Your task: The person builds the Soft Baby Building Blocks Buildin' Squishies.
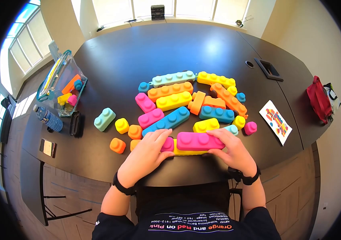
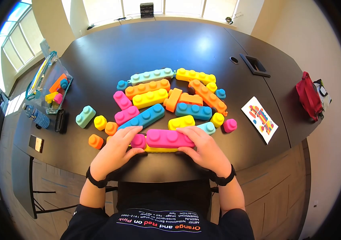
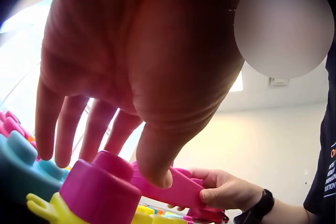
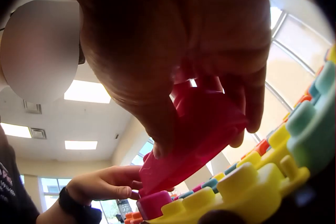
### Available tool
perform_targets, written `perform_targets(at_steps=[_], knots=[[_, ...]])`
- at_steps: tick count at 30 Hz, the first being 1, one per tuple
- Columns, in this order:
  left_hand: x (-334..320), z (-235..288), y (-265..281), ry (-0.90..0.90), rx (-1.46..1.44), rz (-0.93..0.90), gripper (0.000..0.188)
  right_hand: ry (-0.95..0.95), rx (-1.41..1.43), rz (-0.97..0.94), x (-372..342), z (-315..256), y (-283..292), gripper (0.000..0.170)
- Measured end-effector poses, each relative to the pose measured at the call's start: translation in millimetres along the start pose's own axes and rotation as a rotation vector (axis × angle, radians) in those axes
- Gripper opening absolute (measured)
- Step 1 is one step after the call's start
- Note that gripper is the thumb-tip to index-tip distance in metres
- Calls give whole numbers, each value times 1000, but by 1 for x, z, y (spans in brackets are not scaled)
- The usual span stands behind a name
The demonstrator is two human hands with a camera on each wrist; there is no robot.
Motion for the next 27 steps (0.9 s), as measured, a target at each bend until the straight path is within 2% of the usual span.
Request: perform_targets(at_steps=[3,8,15,27], knots=[[-4,-2,-7,-37,63,-17,53,-25,5,-27,-2,5,-8,56],[-3,-5,-11,14,11,-33,43,-11,18,-39,-1,9,-18,55],[-3,-6,-12,19,9,-31,41,-9,30,-64,-1,16,-21,41],[-1,-2,-12,13,26,-39,39,9,-54,-97,1,11,-22,42]])
Point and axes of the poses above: each hand's wrist, its own x-axis towards the middle knuckle, its own y-axis out of the back of the hand, z = x × y, the point moved 7 cm from there along x, towards the middle knuckle, and after that the axes turned 11 degrees about y, right-handed, at the moved point
